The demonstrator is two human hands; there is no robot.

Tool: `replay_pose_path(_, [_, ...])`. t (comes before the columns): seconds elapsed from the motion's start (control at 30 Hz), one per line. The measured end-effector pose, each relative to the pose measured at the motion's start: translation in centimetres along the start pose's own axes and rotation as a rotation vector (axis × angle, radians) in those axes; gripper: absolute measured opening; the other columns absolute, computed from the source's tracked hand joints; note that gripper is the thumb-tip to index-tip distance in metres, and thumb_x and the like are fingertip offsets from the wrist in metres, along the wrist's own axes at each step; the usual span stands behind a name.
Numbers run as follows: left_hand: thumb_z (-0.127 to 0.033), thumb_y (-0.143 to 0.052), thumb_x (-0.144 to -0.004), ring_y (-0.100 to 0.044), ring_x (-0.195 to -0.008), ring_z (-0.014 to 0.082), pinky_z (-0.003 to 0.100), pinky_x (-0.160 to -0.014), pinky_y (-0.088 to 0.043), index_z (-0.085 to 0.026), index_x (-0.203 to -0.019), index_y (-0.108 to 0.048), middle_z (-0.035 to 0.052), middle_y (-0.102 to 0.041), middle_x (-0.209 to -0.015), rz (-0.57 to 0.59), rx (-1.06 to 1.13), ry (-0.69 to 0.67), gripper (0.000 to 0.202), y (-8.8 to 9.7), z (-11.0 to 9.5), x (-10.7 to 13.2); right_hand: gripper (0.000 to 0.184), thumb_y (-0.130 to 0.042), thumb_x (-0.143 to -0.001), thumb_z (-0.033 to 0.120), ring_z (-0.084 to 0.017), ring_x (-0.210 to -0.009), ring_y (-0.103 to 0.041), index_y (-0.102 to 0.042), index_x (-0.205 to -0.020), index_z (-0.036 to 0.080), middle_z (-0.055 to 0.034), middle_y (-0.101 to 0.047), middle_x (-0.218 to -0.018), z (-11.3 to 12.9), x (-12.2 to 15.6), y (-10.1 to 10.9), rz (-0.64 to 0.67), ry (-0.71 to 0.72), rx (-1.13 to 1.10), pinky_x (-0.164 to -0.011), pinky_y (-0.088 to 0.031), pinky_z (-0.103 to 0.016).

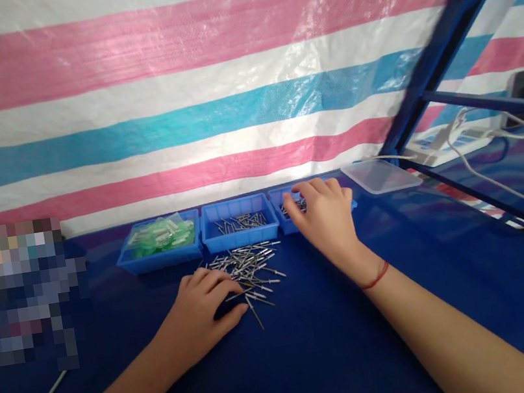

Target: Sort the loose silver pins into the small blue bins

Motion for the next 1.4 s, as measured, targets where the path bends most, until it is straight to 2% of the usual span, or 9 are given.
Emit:
replay_pose_path(0.17, [-0.028, -0.050, -0.094, -0.051, -0.096, 0.0214, 0.037, -0.078, -0.030, -0.021, -0.090, -0.062, 0.0025, -0.065, -0.100, 0.003, -0.123, -0.005, 0.014, -0.1, 0.0, -0.1, 0.018, -0.051, -0.089, 0.029, -0.024, -0.080, -0.053, -0.066, -0.085, 0.019, -0.0070, -0.066, -0.081, 2.3, 1.0, 0.8, 0.049, 0.199, -0.209, -0.073, -0.036, -0.038])
replay_pose_path(0.33, [-0.025, -0.047, -0.096, -0.054, -0.092, 0.0204, 0.036, -0.078, -0.030, -0.020, -0.092, -0.060, 0.0030, -0.066, -0.095, -0.087, -0.172, 0.038, 0.015, 0.0, 0.3, -0.2, 0.014, -0.052, -0.090, 0.026, -0.020, -0.076, -0.055, -0.064, -0.085, 0.019, -0.0052, -0.065, -0.078, 5.4, 2.6, 1.7, 0.399, 0.506, -0.522, -0.074, -0.041, -0.036])
replay_pose_path(0.43, [-0.026, -0.042, -0.098, -0.057, -0.086, 0.0183, 0.034, -0.077, -0.033, -0.020, -0.094, -0.060, 0.0023, -0.068, -0.091, -0.128, -0.069, 0.053, 0.019, 0.5, 0.4, -0.2, 0.015, -0.052, -0.091, 0.028, -0.019, -0.077, -0.057, -0.063, -0.087, 0.019, -0.0050, -0.065, -0.078, 6.7, 3.5, 1.6, 0.538, 0.578, -0.610, -0.073, -0.043, -0.035])
replay_pose_path(0.6, [-0.030, -0.047, -0.095, -0.062, -0.083, 0.0163, 0.030, -0.078, -0.040, -0.023, -0.095, -0.062, -0.0004, -0.070, -0.090, -0.199, 0.208, 0.112, 0.017, 0.9, 0.4, -0.2, 0.013, -0.052, -0.091, 0.022, -0.016, -0.075, -0.059, -0.063, -0.085, 0.020, -0.0037, -0.065, -0.079, 7.3, 4.3, 1.2, 0.526, 0.428, -0.841, -0.070, -0.046, -0.030])
replay_pose_path(0.77, [-0.031, -0.055, -0.090, -0.063, -0.076, 0.0160, 0.027, -0.072, -0.043, -0.023, -0.090, -0.065, -0.0013, -0.071, -0.085, -0.277, 0.344, 0.182, 0.013, 0.6, 0.4, -0.1, 0.010, -0.056, -0.089, 0.026, -0.013, -0.067, -0.055, -0.063, -0.086, 0.020, -0.0028, -0.062, -0.077, 7.5, 4.6, 1.3, 0.536, 0.206, -1.013, -0.060, -0.045, -0.027])
replay_pose_path(0.9, [-0.030, -0.058, -0.088, -0.064, -0.076, 0.0155, 0.026, -0.071, -0.044, -0.023, -0.089, -0.066, -0.0017, -0.071, -0.084, -0.298, 0.410, 0.180, 0.011, 0.7, 0.3, 0.0, 0.011, -0.056, -0.089, 0.028, -0.013, -0.065, -0.053, -0.062, -0.084, 0.020, -0.0023, -0.060, -0.075, 7.6, 4.7, 1.6, 0.567, 0.122, -1.079, -0.058, -0.044, -0.027])
replay_pose_path(1.07, [-0.030, -0.058, -0.088, -0.064, -0.075, 0.0144, 0.025, -0.070, -0.044, -0.022, -0.090, -0.066, -0.0020, -0.070, -0.083, -0.285, 0.428, 0.168, 0.011, 0.7, 0.1, 0.0, 0.008, -0.057, -0.088, 0.027, -0.016, -0.072, -0.057, -0.063, -0.089, 0.021, -0.0037, -0.062, -0.081, 7.7, 4.9, 1.7, 0.564, 0.068, -1.157, -0.062, -0.046, -0.029])
replay_pose_path(1.27, [-0.027, -0.057, -0.089, -0.061, -0.075, 0.0152, 0.027, -0.071, -0.042, -0.022, -0.094, -0.064, -0.0004, -0.068, -0.085, -0.264, 0.295, 0.132, 0.010, 0.9, -0.3, 0.1, 0.009, -0.056, -0.088, 0.026, -0.017, -0.076, -0.059, -0.064, -0.088, 0.021, -0.0043, -0.063, -0.082, 7.6, 4.7, 1.8, 0.540, 0.030, -1.177, -0.065, -0.048, -0.030])
replay_pose_path(1.4, [-0.027, -0.055, -0.090, -0.060, -0.077, 0.0152, 0.027, -0.071, -0.041, -0.022, -0.091, -0.063, -0.0003, -0.067, -0.085, -0.238, 0.289, 0.123, 0.010, 0.8, -0.4, 0.0, 0.007, -0.058, -0.087, 0.024, -0.015, -0.070, -0.056, -0.064, -0.087, 0.021, -0.0037, -0.062, -0.081, 7.6, 4.6, 2.0, 0.529, 0.040, -1.176, -0.061, -0.046, -0.029])
Point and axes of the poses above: each hand's wrist, its own x-axis away from the middle knuckle, its own y-axis out of the back of the hand, z = x × y, the point moved 1 cm from there along -x, towards the middle knuckle
